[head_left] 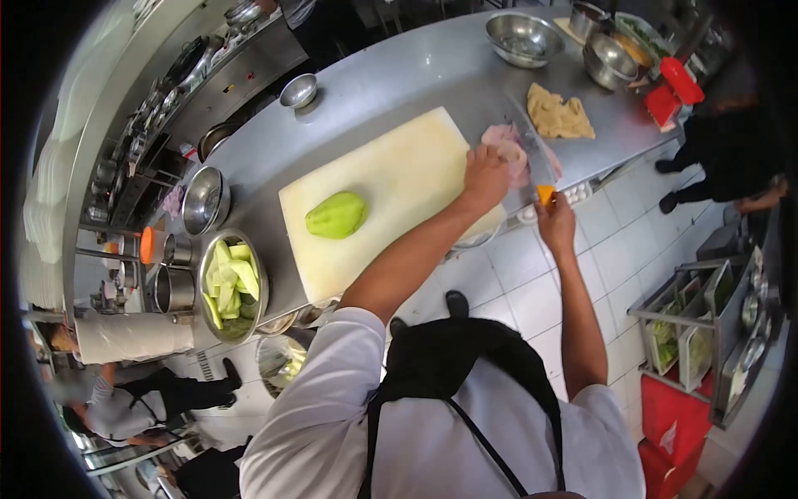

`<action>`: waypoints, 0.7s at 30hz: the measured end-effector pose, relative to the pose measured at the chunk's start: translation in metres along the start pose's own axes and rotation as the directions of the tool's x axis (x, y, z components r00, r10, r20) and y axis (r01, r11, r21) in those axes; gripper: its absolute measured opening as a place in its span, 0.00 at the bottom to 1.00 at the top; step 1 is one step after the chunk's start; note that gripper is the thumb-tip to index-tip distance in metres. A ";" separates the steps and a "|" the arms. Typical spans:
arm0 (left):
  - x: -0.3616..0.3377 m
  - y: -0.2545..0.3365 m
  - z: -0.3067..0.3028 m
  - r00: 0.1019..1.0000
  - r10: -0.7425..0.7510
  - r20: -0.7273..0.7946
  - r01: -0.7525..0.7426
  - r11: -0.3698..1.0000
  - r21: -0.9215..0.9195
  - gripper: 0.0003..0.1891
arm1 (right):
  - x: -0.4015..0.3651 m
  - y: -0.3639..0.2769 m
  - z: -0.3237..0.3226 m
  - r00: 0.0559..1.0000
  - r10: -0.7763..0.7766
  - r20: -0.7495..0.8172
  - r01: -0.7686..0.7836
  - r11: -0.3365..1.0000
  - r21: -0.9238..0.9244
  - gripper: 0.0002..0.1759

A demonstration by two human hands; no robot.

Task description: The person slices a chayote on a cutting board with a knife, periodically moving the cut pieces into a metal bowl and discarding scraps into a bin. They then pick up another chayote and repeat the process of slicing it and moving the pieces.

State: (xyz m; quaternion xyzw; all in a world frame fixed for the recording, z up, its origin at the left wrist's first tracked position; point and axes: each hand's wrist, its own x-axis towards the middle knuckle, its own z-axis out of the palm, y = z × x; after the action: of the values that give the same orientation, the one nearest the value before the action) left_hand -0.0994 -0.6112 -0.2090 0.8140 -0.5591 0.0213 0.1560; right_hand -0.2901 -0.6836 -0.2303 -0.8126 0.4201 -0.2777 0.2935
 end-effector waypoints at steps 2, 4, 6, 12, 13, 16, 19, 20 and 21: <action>0.009 0.006 -0.012 0.994 -0.025 0.104 0.040 0.989 -0.141 0.11 | 0.008 0.002 0.012 0.999 -0.020 0.032 0.022 0.995 -0.094 0.18; 0.016 0.012 -0.012 0.991 -0.042 0.126 0.081 0.941 -0.329 0.07 | 0.006 -0.003 0.014 0.996 -0.008 0.094 0.022 0.988 -0.151 0.17; 0.020 0.016 0.001 0.994 -0.092 0.067 0.114 0.829 -0.547 0.05 | -0.003 -0.013 0.013 0.993 0.015 0.117 0.002 0.990 -0.144 0.17; 0.046 0.032 0.060 0.968 -0.166 -0.187 0.103 0.947 -0.305 0.05 | -0.048 -0.009 -0.003 0.979 0.064 0.196 -0.050 0.996 -0.074 0.16; 0.047 0.032 0.062 0.959 -0.213 -0.189 0.148 0.940 -0.308 0.06 | -0.066 -0.002 -0.013 0.973 0.086 0.215 -0.080 0.996 -0.035 0.17; 0.050 0.029 0.064 0.958 -0.254 -0.131 0.191 0.910 -0.368 0.07 | -0.134 0.049 -0.061 0.958 0.139 0.252 -0.140 0.990 -0.015 0.18; 0.045 0.021 0.054 0.990 -0.137 0.044 0.144 0.940 -0.309 0.12 | -0.223 0.135 -0.082 0.916 0.334 0.225 -0.399 0.827 0.397 0.17; 0.040 0.020 0.049 0.988 -0.152 0.001 0.142 0.919 -0.367 0.14 | -0.226 0.160 -0.081 0.880 0.400 0.258 -0.475 0.717 0.510 0.17; 0.032 0.019 0.043 0.985 -0.166 -0.038 0.135 0.898 -0.419 0.16 | -0.223 0.184 -0.078 0.833 0.462 0.305 -0.544 0.579 0.607 0.17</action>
State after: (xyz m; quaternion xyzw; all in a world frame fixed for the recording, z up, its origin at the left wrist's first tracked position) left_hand -0.1106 -0.6578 -0.2389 0.8018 -0.4801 -0.0806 0.3466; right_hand -0.5503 -0.6011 -0.3545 -0.5114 0.4862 -0.2685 0.6558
